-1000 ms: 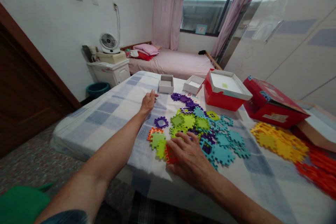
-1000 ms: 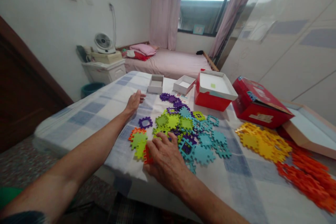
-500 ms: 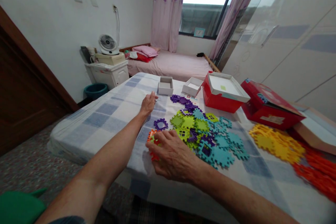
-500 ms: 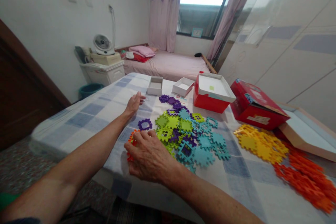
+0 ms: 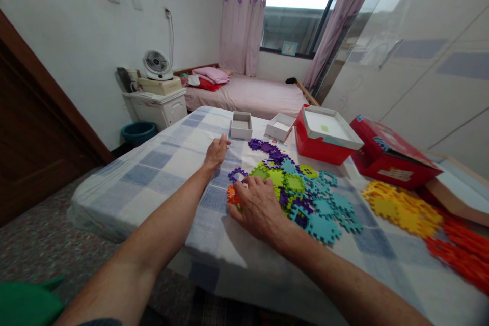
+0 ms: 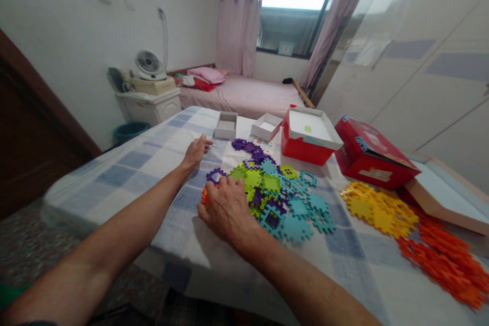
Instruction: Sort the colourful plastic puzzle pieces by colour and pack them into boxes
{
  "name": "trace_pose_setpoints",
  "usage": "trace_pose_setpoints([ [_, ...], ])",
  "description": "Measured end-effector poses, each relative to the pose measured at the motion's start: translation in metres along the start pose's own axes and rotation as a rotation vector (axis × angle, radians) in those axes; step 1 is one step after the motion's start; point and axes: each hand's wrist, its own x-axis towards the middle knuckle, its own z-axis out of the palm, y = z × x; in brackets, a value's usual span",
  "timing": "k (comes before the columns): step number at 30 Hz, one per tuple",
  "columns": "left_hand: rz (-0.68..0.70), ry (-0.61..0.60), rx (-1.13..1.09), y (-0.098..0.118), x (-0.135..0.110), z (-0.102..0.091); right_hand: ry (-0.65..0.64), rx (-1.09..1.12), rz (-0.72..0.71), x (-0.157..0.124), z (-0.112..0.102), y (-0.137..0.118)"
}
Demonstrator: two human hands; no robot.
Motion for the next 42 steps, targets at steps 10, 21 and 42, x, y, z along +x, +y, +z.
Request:
trace_pose_setpoints([
  [10,0.038,-0.028,0.012,0.000,0.000,-0.002,0.017,0.043,0.065,0.019,0.011,-0.006],
  [21,0.015,-0.022,0.026,0.005,-0.002,-0.003,0.279,1.460,0.472,0.034,-0.006,0.045],
  [42,-0.078,-0.129,0.002,0.004,-0.006,-0.012,0.301,-0.384,1.034,-0.272,-0.065,0.297],
])
